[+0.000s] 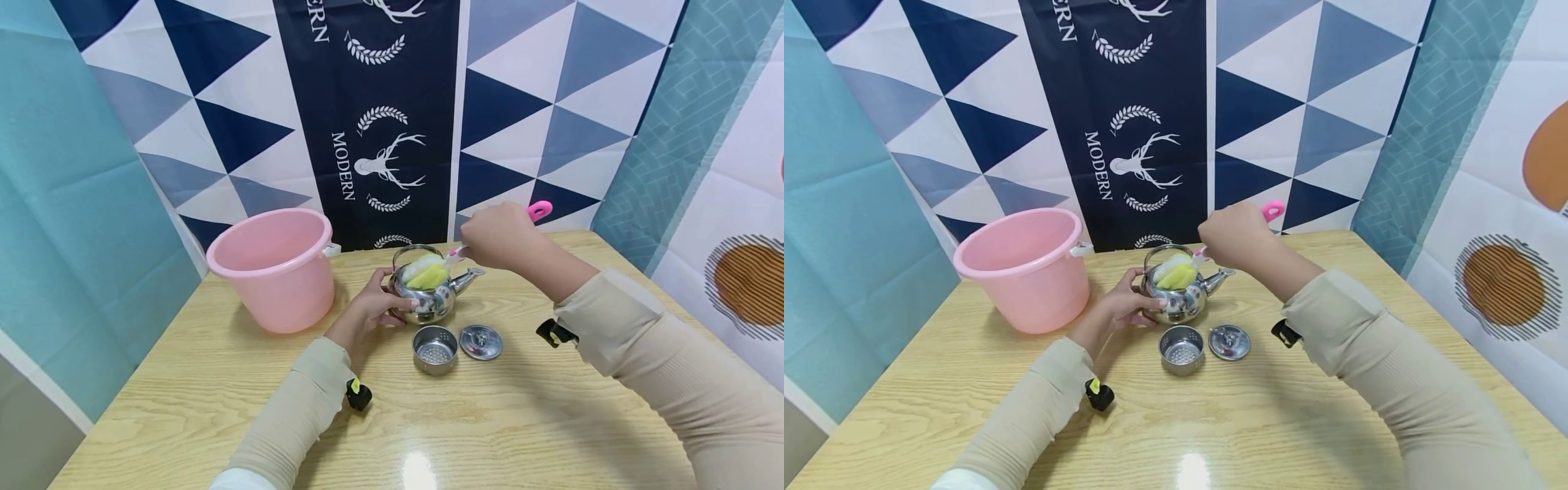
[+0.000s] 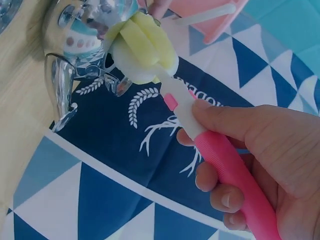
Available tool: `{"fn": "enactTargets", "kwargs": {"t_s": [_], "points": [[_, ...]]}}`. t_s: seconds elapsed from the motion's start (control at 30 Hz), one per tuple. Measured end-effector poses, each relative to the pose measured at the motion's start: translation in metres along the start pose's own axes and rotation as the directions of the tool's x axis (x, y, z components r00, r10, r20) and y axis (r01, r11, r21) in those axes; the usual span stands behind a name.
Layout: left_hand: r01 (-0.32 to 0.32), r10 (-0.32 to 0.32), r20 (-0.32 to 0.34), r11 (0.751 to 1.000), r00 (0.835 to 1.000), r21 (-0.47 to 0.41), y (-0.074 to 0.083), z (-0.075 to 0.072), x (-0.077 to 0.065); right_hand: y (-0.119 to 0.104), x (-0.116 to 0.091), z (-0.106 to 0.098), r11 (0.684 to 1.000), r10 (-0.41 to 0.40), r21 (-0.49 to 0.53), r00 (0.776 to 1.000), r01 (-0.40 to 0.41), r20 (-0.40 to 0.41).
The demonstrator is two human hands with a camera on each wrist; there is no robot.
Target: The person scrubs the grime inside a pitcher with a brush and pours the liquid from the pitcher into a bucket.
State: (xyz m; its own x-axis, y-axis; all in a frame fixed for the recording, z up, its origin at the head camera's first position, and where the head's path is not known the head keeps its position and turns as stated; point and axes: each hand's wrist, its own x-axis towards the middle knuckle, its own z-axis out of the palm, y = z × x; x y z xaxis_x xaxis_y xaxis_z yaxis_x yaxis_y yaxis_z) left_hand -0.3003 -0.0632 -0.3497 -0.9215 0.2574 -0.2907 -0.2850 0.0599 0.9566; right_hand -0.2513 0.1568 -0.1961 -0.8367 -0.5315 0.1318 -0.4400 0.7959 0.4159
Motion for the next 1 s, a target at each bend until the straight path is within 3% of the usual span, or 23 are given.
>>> {"fn": "enactTargets", "kwargs": {"t_s": [0.6, 1.0], "points": [[-0.002, 0.002, -0.008, 1.0, 1.0, 0.008, -0.001, 0.0, -0.001, 0.016, -0.019, -0.001, 0.995, 0.059, 0.087, 0.998, -0.057, -0.025], [-0.003, 0.003, -0.006, 1.0, 1.0, 0.008, 0.0, 0.001, -0.001, 0.021, -0.035, 0.012, 0.991, 0.064, 0.122, 0.995, -0.054, -0.075]]}}
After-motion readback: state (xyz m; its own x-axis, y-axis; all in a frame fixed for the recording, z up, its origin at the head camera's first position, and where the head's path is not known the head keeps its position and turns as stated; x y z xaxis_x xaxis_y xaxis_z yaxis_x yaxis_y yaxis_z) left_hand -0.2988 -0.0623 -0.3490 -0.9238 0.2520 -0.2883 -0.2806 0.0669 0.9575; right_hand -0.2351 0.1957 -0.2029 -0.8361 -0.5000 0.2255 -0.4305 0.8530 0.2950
